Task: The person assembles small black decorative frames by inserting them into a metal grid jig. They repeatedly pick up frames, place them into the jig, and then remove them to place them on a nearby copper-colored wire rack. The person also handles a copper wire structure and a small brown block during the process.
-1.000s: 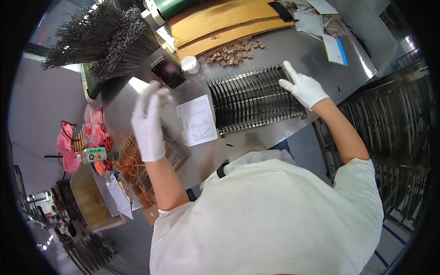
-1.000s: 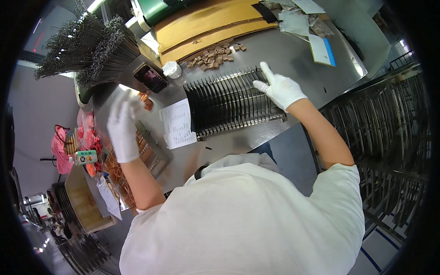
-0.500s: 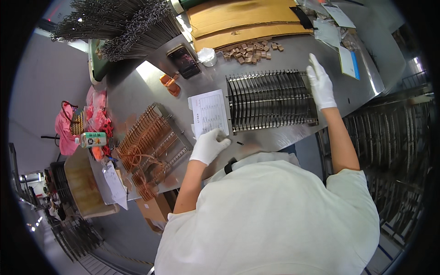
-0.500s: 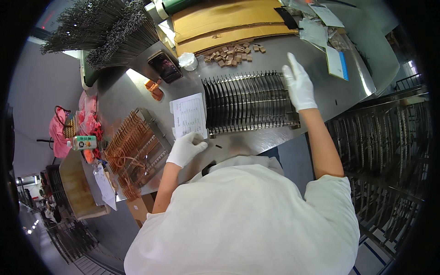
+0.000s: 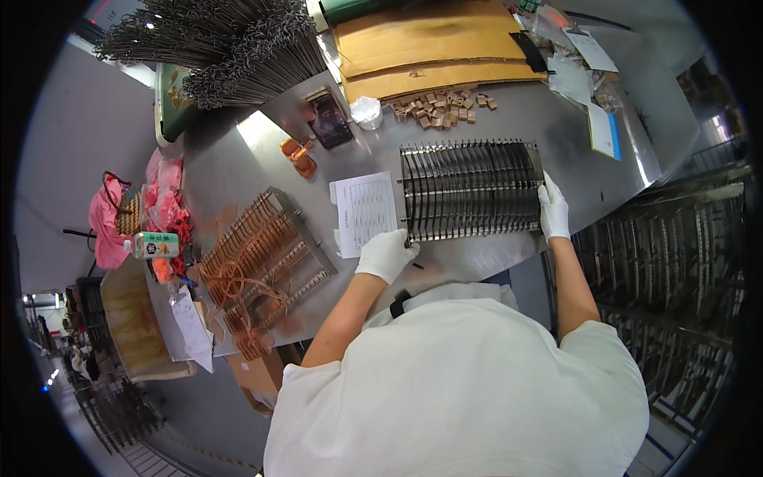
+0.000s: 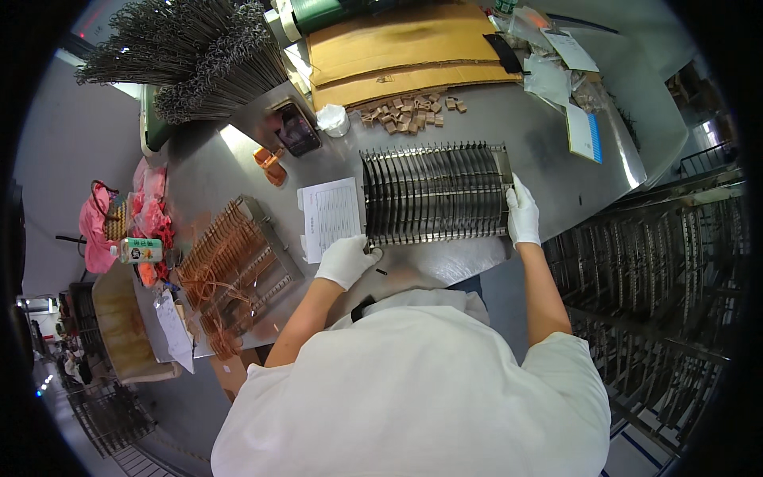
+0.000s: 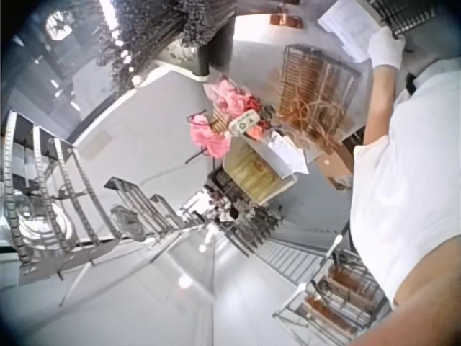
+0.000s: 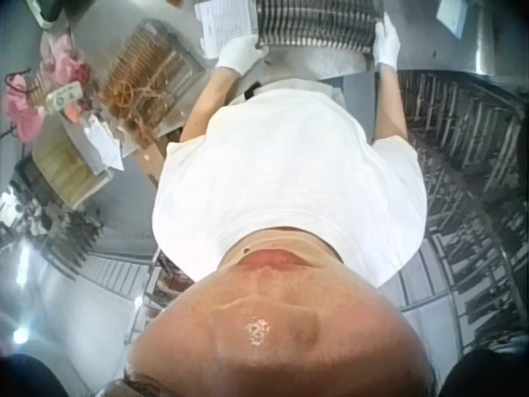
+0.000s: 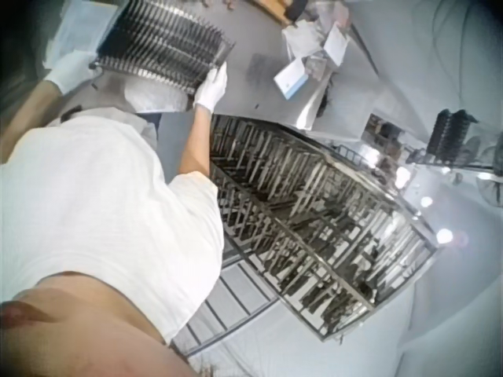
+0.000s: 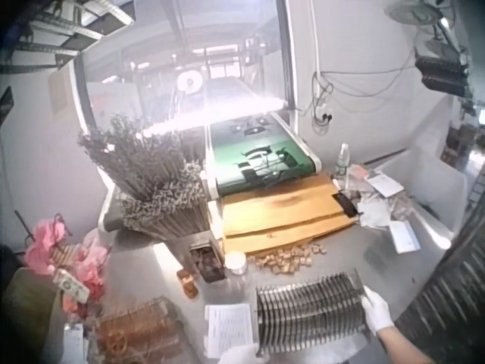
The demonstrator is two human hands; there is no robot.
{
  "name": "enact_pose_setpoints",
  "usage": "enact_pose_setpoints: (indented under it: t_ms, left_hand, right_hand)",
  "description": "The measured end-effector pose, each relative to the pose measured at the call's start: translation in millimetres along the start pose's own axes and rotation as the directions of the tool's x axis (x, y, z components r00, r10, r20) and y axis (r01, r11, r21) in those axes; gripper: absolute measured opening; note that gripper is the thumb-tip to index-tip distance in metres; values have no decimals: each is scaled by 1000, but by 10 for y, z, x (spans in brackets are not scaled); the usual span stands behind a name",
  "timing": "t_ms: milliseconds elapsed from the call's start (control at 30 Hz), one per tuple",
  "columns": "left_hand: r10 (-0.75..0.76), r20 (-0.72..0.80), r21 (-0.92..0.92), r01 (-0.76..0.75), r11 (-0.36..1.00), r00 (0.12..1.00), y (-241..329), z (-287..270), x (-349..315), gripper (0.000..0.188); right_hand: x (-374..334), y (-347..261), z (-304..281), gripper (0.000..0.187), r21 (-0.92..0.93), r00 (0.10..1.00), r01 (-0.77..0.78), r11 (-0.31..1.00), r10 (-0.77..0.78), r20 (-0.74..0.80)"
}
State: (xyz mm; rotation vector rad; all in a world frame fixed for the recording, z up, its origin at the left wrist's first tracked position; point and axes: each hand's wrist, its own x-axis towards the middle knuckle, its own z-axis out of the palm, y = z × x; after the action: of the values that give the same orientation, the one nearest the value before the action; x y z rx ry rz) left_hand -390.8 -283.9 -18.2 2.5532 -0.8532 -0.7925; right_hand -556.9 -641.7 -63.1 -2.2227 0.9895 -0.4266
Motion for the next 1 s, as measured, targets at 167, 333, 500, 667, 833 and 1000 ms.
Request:
enact_pose_setpoints:
  t_ms: [167, 333, 500, 667, 833, 1000]
  left_hand:
    - [45, -113, -64, -53, 997, 993, -13, 22, 109, 31]
    - [83, -383, -253, -192, 948, 920, -413, 182, 50, 16]
    - [38, -647, -131, -160, 978, 761, -630, 428, 100, 12]
    - [121, -753, -27, -214, 976, 646, -636, 485, 152, 12]
    - [156, -758, -43, -287, 957, 634, -676, 451, 163, 18]
    - [95, -746, -87, -238, 967, 659, -638, 450, 104, 20]
  right_hand:
    - [242, -59, -63, 45, -13, 995, 48, 999, -49, -81]
    - [829, -787, -438, 40, 186, 961, 219, 958, -179, -213]
    - [1550, -1912, -72, 35, 119, 875, 482, 868, -469, -118]
    - [2839, -2389, 1110, 40, 335, 915, 308, 891, -374, 153]
    - [4260, -2571, 2065, 61, 710, 905, -394, 584, 111, 411]
    - [4651, -2831, 2386, 68, 832, 851, -514, 206, 0, 526]
